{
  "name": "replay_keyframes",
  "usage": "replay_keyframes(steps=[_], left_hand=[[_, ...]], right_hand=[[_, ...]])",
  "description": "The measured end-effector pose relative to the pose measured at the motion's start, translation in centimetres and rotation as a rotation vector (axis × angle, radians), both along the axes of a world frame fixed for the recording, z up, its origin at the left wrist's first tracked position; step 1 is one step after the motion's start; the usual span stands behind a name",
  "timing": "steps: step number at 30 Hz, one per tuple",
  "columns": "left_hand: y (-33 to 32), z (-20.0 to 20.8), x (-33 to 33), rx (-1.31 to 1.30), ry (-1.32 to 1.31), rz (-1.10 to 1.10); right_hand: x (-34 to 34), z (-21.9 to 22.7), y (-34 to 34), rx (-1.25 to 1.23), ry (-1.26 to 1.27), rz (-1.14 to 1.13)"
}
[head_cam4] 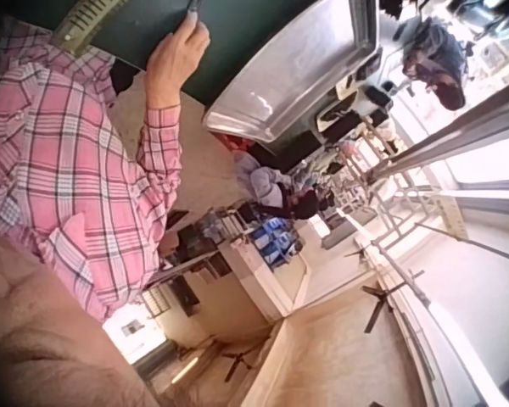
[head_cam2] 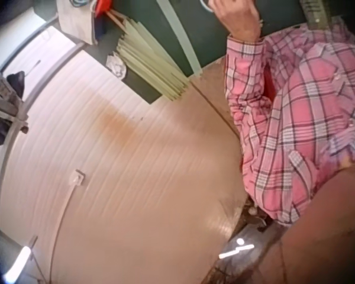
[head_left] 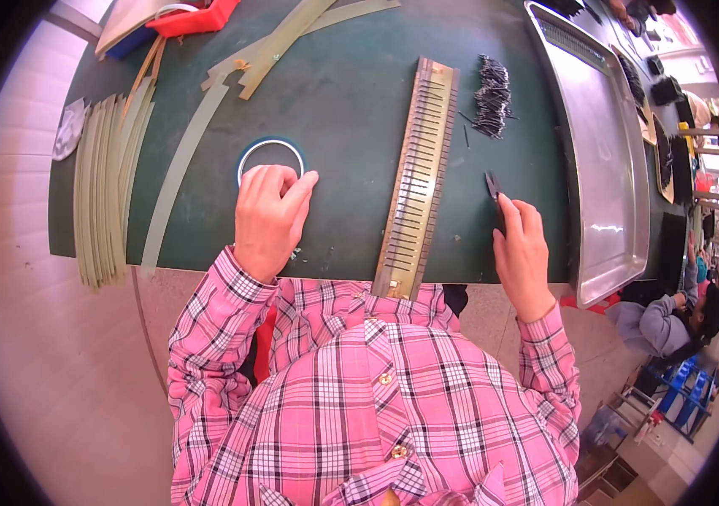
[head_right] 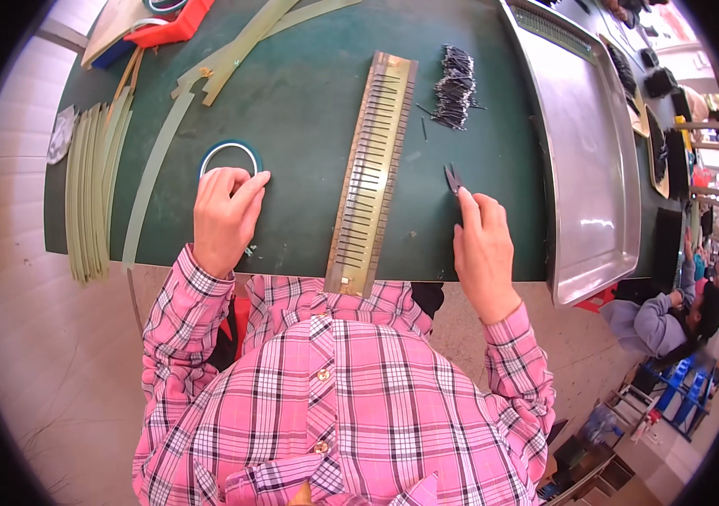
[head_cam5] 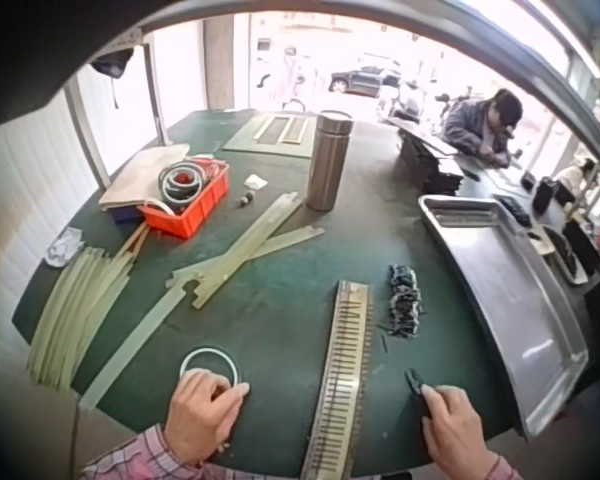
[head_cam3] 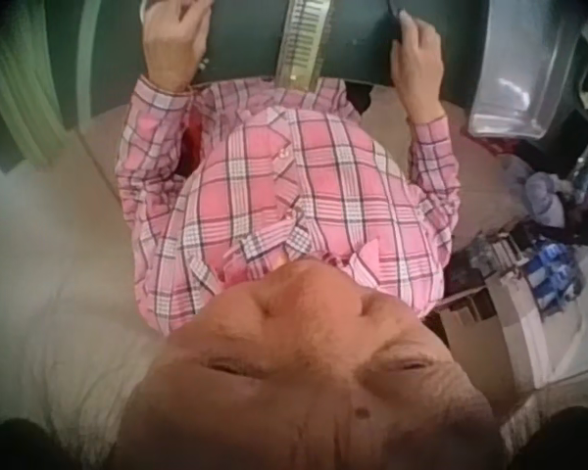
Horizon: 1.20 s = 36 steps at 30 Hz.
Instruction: Manually inserting small electronic components into a guided strip assembly on a production line.
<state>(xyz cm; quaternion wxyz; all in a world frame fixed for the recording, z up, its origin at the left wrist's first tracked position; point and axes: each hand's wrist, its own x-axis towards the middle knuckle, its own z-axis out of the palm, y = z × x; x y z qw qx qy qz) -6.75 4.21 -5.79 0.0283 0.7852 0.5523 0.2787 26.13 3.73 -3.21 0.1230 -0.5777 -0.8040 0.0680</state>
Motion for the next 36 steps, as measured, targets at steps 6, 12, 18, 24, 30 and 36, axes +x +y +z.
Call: replay_keyframes(steps=[6,12,18,24,30,36], left_hand=[[0.5,0.8,0.5,0.061,-0.065,0.051],[-0.9,3.6,-0.4,-0.078,-0.742,0.168],[-2.6,6.5,-0.4,-0.984,-1.808,-0.051],[-3.6,5.7,1.8,-1.083,-1.818,-0.066],[-5.1,5.5,2.4,-0.88,-1.62,-0.102],[-6.1,5.6,1.8,-0.808,-1.569,-0.127]], right_hand=[[0.7,-0.4,1.3,-0.013,-0.203,-0.024],[0.9,-0.3,2.8,-0.081,0.17,-0.097],[-6.0,5.3,1.1,-0.656,0.908,-0.136],[-12.4,8.4,-0.5,-0.796,1.045,-0.085],[-13.5,7.4,-1.0,-0.606,0.919,0.024],[-14.7,7.4,-1.3,-0.54,0.893,0.089]])
